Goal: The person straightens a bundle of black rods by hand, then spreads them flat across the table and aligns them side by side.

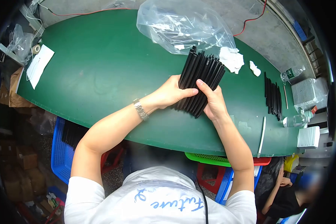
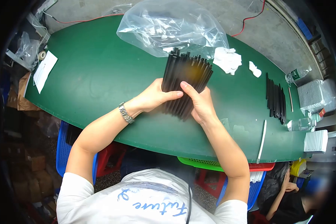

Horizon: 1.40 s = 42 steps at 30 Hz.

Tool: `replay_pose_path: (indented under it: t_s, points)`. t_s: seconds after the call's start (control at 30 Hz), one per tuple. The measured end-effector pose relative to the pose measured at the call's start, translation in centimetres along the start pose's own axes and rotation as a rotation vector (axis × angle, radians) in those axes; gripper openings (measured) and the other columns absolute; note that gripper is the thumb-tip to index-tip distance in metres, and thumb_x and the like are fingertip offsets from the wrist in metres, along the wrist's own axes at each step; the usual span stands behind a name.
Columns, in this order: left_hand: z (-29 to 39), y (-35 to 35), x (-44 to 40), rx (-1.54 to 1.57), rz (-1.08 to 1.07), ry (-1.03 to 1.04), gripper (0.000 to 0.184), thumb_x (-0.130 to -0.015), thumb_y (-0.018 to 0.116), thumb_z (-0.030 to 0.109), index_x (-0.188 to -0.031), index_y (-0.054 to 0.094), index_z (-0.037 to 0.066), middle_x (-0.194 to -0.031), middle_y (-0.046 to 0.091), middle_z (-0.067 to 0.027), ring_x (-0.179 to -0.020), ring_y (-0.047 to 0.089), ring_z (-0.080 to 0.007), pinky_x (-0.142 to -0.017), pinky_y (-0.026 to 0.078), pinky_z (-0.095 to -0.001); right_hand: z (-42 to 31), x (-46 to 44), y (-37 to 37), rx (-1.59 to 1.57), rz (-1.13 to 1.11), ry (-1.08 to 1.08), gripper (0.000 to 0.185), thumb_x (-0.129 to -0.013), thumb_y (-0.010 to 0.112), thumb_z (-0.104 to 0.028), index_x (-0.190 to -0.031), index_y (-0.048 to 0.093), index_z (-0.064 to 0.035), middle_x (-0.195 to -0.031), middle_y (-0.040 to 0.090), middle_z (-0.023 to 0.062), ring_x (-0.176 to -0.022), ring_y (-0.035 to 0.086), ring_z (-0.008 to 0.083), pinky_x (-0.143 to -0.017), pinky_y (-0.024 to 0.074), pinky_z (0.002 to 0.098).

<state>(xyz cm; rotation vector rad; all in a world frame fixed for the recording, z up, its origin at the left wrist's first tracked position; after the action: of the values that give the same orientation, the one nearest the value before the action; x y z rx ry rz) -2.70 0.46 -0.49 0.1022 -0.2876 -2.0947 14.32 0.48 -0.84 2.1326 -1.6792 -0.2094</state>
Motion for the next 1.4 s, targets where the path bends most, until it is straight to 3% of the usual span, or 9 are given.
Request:
replay_pose_path:
  t_s: [0.07,0.3,0.7,1.0,1.23,1.33,1.4]
  points:
    - [-0.5,-0.2,0.0,0.058,0.046,-0.059,0.047,-0.091,0.074,0.017,-0.130,0.056,-0.002,-0.125,0.063,-0.0099,-0.113,0.059,-0.0161,-0.099,0.048,-0.0336,0.2,-0.1,-0.1,-0.036,0.026,-0.006,0.037,-0.095,0.068,-0.015,-0.127,0.055,0.0003,-0.116,0.066,0.0115,-0.100,0.068,0.0202,-0.086,0.0590,0.0366]
    - [-0.1,-0.1,0.3,0.175,0.069,-0.115,0.041,-0.088,0.076,0.011,-0.125,0.061,0.000,-0.121,0.066,-0.0088,-0.112,0.061,-0.0158,-0.099,0.048,-0.0334,0.0,0.2,0.2,-0.053,0.026,0.018,0.036,-0.095,0.067,-0.013,-0.127,0.055,0.0000,-0.116,0.066,0.0119,-0.101,0.068,0.0202,-0.086,0.0588,0.0377]
    - [-0.3,-0.3,0.7,0.179,0.040,-0.108,0.045,-0.087,0.077,0.014,-0.128,0.060,0.003,-0.124,0.064,-0.0077,-0.116,0.059,-0.0166,-0.102,0.046,-0.0347,-0.1,0.7,0.2,0.082,0.000,-0.086,0.041,-0.092,0.070,-0.011,-0.128,0.054,0.0006,-0.116,0.066,0.0120,-0.103,0.067,0.0198,-0.086,0.0587,0.0361]
    - [-0.3,0.1,0.9,0.098,-0.006,-0.140,0.047,-0.090,0.074,0.014,-0.131,0.056,0.000,-0.124,0.063,-0.0081,-0.116,0.058,-0.0163,-0.100,0.048,-0.0339,-0.8,1.7,2.1,0.169,0.117,-0.113,0.042,-0.088,0.079,-0.017,-0.120,0.060,0.0018,-0.114,0.066,0.0099,-0.106,0.063,0.0181,-0.094,0.0501,0.0343]
    - [-0.6,1.1,0.7,-0.131,-0.001,-0.116,0.033,-0.094,0.070,0.015,-0.121,0.061,-0.002,-0.111,0.068,-0.0078,-0.099,0.063,-0.0137,-0.088,0.053,-0.0320,-1.2,0.7,2.2,0.156,0.236,-0.132,0.051,-0.087,0.080,-0.036,-0.117,0.061,0.0006,-0.112,0.067,0.0081,-0.100,0.063,0.0162,-0.090,0.0495,0.0314]
    - [-1.0,1.4,0.5,-0.121,0.037,-0.020,0.026,-0.091,0.071,0.012,-0.111,0.064,-0.005,-0.094,0.070,-0.0088,-0.078,0.066,-0.0122,-0.067,0.055,-0.0295,-1.5,0.3,1.9,0.112,0.235,-0.120,0.049,-0.087,0.080,-0.036,-0.115,0.062,-0.0005,-0.108,0.067,0.0068,-0.097,0.063,0.0152,-0.088,0.0500,0.0313]
    - [-1.1,1.4,0.5,-0.141,0.037,-0.015,0.027,-0.092,0.071,0.012,-0.112,0.064,-0.004,-0.093,0.070,-0.0088,-0.077,0.066,-0.0119,-0.066,0.055,-0.0295,-1.6,0.1,1.9,0.103,0.237,-0.133,0.045,-0.087,0.080,-0.034,-0.113,0.062,-0.0010,-0.106,0.067,0.0060,-0.094,0.064,0.0145,-0.086,0.0506,0.0307]
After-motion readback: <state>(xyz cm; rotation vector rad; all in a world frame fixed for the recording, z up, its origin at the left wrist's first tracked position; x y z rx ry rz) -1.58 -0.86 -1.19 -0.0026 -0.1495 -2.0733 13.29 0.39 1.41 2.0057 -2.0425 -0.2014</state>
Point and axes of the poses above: each hand's wrist, its own x-axis away from the middle knuckle, its own y-axis out of the palm, z = x × y, the point moved 2 cm from there along -x, towards the middle knuckle
